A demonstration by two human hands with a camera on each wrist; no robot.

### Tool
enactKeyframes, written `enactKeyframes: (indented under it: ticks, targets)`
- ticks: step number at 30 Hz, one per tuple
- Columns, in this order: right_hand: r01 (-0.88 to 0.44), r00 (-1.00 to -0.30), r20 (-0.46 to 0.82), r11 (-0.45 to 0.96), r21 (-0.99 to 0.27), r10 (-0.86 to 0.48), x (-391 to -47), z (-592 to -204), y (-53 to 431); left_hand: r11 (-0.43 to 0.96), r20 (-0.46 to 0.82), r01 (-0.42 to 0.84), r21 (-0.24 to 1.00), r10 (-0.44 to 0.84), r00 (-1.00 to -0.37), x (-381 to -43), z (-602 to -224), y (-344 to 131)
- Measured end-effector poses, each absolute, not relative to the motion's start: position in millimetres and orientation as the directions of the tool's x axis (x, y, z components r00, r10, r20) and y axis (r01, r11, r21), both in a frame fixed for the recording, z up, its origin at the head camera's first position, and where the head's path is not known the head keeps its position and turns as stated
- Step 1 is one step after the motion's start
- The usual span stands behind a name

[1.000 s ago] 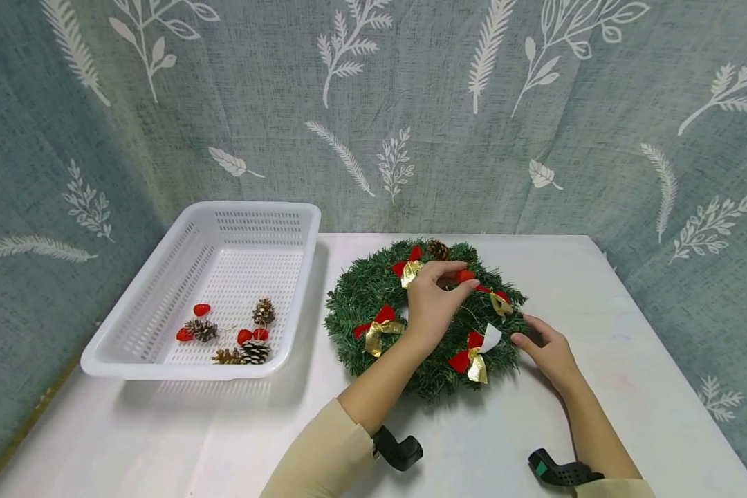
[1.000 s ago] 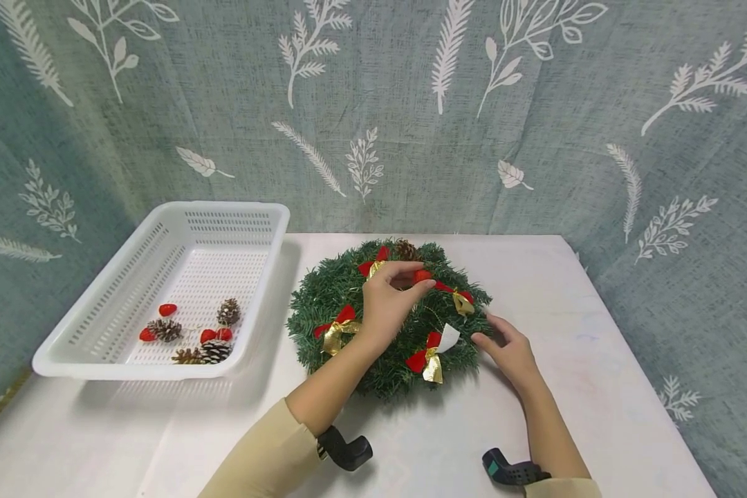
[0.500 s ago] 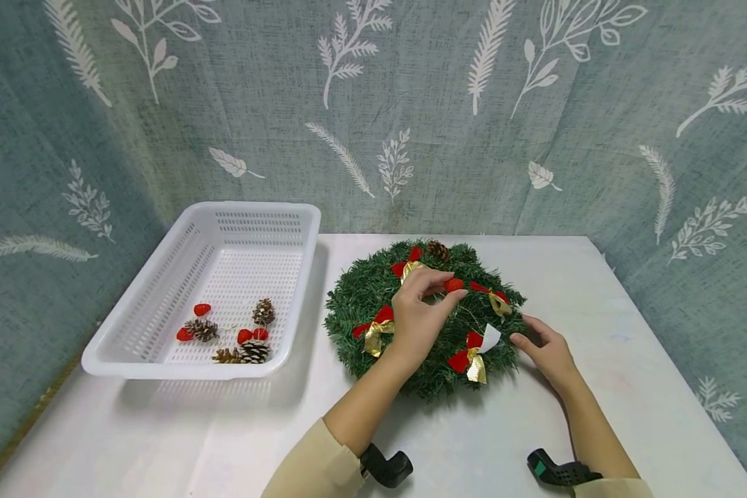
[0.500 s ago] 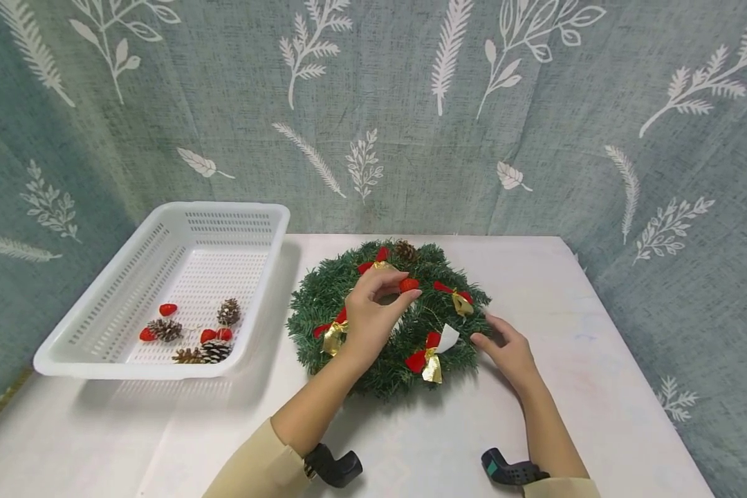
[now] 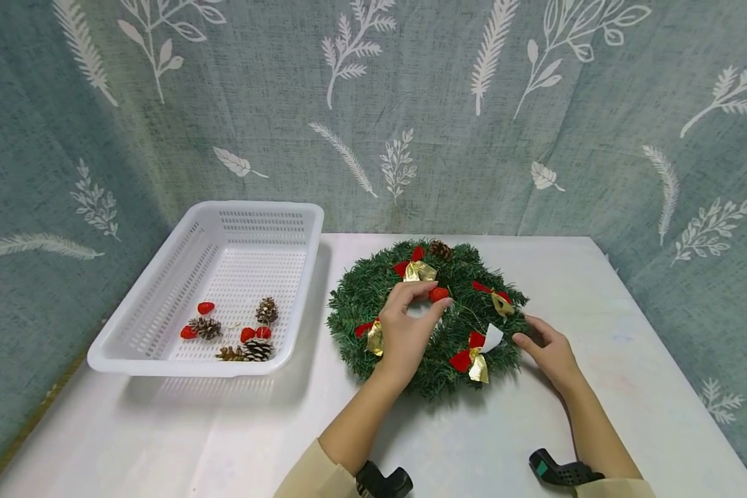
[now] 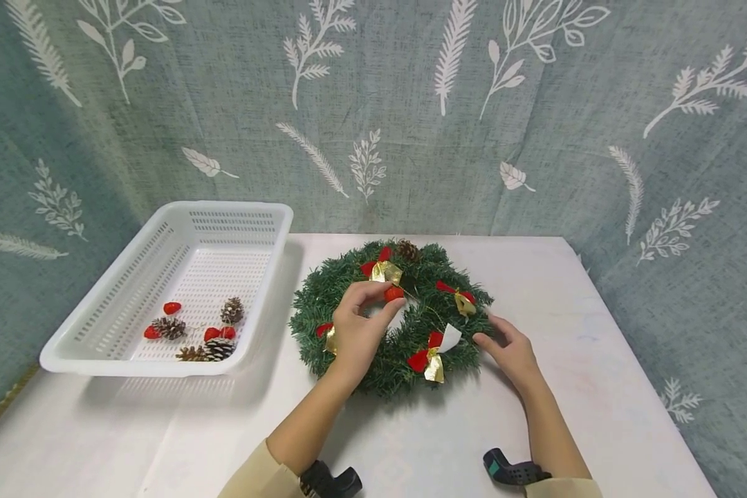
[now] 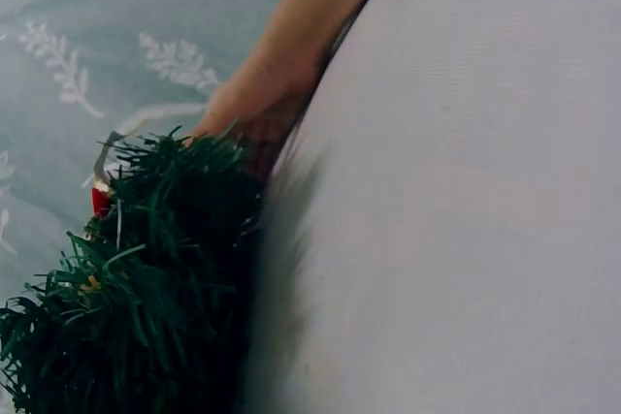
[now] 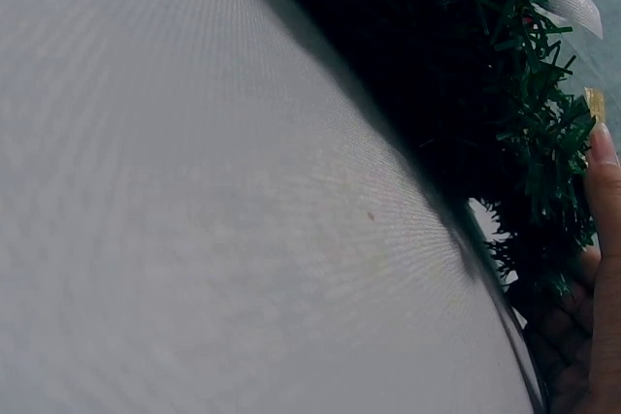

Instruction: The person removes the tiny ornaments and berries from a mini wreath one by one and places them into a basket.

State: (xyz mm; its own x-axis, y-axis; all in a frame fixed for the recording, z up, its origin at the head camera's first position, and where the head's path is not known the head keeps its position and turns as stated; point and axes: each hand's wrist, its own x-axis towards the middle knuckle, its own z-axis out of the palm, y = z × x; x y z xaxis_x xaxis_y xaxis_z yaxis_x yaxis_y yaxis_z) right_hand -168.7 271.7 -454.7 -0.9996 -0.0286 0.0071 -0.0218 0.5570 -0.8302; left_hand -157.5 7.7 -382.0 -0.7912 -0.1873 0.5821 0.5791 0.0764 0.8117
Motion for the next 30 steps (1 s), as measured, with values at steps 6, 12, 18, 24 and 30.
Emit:
enactKeyframes:
  ticks: [6,12,18,24,30]
  targets:
    - [-0.014,-1.000,-0.002,0.563,-0.827,-0.028,-167.6,-454.2,271.3,0.089,0.589,0.585,0.806,-0.213,-0.780,-151.1,-379.6,1.1]
    - [-0.017,-1.000,0.002,0.577,-0.817,-0.027,-168.2,-454.5,272.4,0.059,0.574,0.577,0.814,-0.230,-0.786,-152.0,-377.3,-8.6]
    - [-0.024,-1.000,0.008,0.569,-0.822,-0.029,-168.6,-454.5,272.6,-0.011,0.538,0.562,0.827,-0.275,-0.797,-148.1,-367.4,-17.3]
    - [-0.024,-1.000,0.010,0.565,-0.825,-0.029,-169.2,-455.7,273.3,-0.018,0.531,0.560,0.828,-0.292,-0.795,-143.8,-359.5,-24.8]
    - [-0.035,-0.999,0.016,0.573,-0.819,-0.038,-168.8,-456.1,271.9,0.062,0.591,0.600,0.797,-0.279,-0.757,-143.5,-358.2,-31.1]
